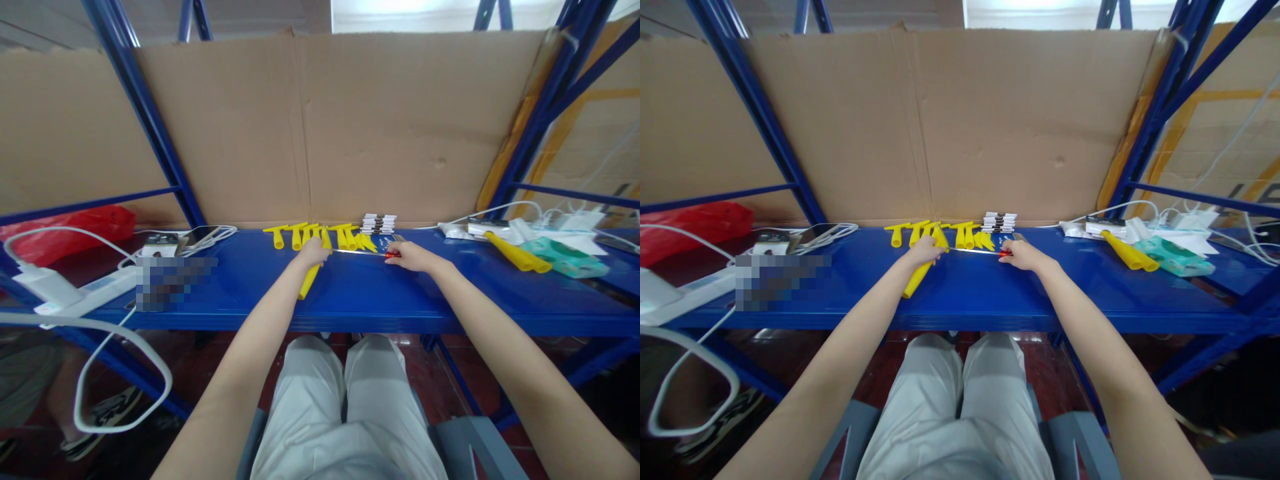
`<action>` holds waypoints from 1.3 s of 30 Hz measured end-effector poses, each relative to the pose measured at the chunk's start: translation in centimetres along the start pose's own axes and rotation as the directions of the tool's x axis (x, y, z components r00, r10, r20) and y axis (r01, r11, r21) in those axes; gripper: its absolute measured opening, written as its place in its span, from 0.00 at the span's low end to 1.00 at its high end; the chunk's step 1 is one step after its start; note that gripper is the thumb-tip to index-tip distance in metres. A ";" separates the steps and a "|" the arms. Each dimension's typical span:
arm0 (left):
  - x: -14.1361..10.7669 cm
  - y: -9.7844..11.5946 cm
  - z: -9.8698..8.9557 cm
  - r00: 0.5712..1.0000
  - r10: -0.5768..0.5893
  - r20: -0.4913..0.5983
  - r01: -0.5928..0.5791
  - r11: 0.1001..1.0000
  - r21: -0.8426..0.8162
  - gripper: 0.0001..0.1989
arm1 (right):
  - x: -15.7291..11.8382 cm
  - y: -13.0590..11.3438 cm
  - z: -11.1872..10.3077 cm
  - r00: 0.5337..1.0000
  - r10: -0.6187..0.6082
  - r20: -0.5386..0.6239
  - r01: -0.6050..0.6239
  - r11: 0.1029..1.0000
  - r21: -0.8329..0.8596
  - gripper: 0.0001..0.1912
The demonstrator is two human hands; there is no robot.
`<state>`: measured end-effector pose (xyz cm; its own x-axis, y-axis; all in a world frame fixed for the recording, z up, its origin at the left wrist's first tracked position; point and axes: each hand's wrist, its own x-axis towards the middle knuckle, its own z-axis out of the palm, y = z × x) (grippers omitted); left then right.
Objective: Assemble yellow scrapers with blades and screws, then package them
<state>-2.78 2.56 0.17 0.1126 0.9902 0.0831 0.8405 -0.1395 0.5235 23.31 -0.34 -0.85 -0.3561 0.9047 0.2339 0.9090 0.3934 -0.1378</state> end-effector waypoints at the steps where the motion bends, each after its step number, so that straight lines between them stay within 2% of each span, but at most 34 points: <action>1: 0.0 0.0 0.0 1.000 -0.001 0.001 0.001 1.000 -0.004 0.07 | 0.0 0.1 0.0 1.000 0.001 -0.002 -0.001 1.000 0.008 0.07; 6: 0.1 0.1 0.2 1.000 -0.005 0.009 0.005 1.000 -0.007 0.08 | -0.1 0.4 -0.1 1.000 0.004 0.007 -0.004 0.999 0.037 0.07; 12: 0.4 -0.4 -0.1 0.998 -0.063 -0.026 0.065 0.996 0.065 0.10 | -0.2 1.3 -0.3 0.999 0.043 0.011 -0.043 0.999 -0.014 0.06; 31: 0.1 0.0 -0.1 0.999 -0.031 -0.009 0.031 0.999 0.031 0.09 | -0.7 2.3 -1.0 0.974 0.200 0.103 -0.200 0.980 -0.017 0.07; 39: 0.2 0.0 -0.3 0.997 -0.047 -0.056 0.051 0.995 0.086 0.09 | -0.8 2.6 -1.1 0.979 0.198 0.056 -0.201 0.979 0.043 0.09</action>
<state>-2.94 2.78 0.41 0.0431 0.9934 0.1062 0.8876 -0.0869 0.4524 26.15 -0.20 -0.31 -0.1805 0.9724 0.1481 0.9518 0.2106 -0.2229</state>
